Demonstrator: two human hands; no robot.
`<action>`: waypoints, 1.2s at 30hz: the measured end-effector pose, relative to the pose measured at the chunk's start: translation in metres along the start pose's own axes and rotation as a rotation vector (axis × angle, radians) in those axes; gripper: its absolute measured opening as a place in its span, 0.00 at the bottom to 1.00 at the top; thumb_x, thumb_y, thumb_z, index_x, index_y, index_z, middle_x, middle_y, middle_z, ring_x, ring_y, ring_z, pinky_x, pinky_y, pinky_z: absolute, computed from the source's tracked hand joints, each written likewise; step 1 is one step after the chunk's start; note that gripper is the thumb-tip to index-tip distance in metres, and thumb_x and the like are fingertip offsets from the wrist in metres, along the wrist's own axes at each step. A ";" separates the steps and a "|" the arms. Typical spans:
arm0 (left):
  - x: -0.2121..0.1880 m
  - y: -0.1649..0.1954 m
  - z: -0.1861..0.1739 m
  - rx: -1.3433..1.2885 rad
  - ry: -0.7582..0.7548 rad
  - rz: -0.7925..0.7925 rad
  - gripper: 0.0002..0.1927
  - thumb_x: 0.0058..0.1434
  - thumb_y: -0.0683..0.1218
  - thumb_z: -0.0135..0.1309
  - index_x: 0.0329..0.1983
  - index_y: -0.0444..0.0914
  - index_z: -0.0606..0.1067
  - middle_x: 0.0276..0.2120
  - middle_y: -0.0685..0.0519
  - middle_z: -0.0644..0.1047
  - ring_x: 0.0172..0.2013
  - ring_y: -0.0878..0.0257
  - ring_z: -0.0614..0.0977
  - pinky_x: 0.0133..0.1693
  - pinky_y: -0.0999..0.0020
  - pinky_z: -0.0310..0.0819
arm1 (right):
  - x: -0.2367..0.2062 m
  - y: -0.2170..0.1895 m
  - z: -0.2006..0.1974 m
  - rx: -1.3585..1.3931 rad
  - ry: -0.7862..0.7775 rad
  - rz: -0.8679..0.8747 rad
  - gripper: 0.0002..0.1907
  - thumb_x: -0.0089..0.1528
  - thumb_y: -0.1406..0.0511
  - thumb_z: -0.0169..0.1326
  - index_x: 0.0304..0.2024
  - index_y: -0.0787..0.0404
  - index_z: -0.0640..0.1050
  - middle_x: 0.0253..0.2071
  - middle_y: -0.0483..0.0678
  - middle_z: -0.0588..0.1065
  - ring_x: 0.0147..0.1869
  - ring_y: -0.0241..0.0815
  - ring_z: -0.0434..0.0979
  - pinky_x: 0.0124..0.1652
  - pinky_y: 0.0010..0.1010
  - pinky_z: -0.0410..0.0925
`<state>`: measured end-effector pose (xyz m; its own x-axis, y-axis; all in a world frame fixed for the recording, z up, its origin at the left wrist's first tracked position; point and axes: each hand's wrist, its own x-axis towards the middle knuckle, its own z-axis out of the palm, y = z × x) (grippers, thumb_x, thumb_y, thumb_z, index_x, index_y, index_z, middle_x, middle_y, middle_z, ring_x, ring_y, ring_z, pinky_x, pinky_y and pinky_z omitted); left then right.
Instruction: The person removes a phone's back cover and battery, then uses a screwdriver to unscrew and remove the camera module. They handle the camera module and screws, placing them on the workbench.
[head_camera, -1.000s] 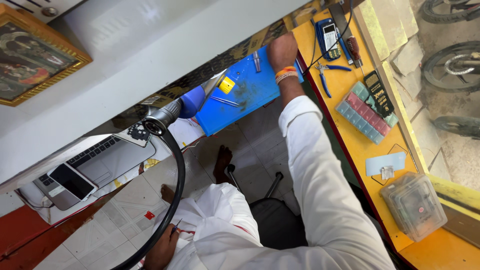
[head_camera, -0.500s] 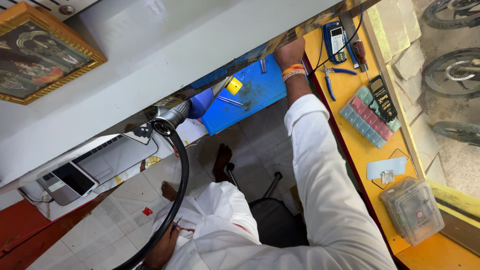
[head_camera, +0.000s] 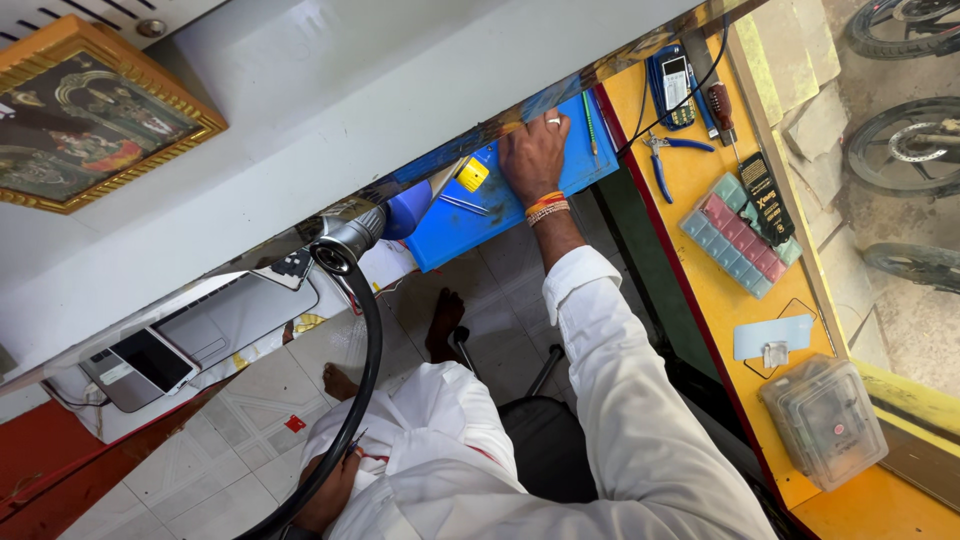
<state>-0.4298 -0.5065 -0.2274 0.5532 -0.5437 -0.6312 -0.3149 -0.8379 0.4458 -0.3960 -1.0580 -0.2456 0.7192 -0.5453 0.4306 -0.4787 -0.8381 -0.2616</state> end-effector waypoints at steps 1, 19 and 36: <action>0.000 -0.001 0.000 -0.013 -0.006 -0.020 0.14 0.61 0.53 0.56 0.36 0.38 0.81 0.27 0.40 0.81 0.32 0.41 0.83 0.34 0.47 0.75 | 0.002 0.000 0.002 -0.009 0.013 -0.002 0.09 0.56 0.65 0.63 0.34 0.65 0.82 0.40 0.58 0.74 0.52 0.59 0.70 0.57 0.55 0.59; -0.005 -0.004 0.000 -0.251 0.042 -0.012 0.11 0.59 0.48 0.56 0.34 0.35 0.81 0.28 0.40 0.82 0.32 0.43 0.84 0.33 0.51 0.76 | -0.008 0.000 0.006 0.044 -0.200 -0.159 0.05 0.58 0.64 0.62 0.34 0.58 0.84 0.28 0.52 0.73 0.40 0.53 0.72 0.56 0.56 0.58; -0.008 -0.001 0.000 0.044 -0.070 -0.119 0.17 0.62 0.54 0.54 0.49 0.41 0.78 0.40 0.42 0.82 0.42 0.43 0.83 0.44 0.50 0.77 | -0.049 -0.004 -0.009 0.093 0.008 -0.130 0.04 0.62 0.66 0.61 0.37 0.61 0.80 0.45 0.48 0.74 0.55 0.49 0.71 0.54 0.47 0.61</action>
<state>-0.4344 -0.5013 -0.2228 0.5338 -0.4411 -0.7215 -0.2846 -0.8971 0.3380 -0.4337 -1.0277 -0.2583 0.7681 -0.4321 0.4725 -0.3330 -0.8999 -0.2817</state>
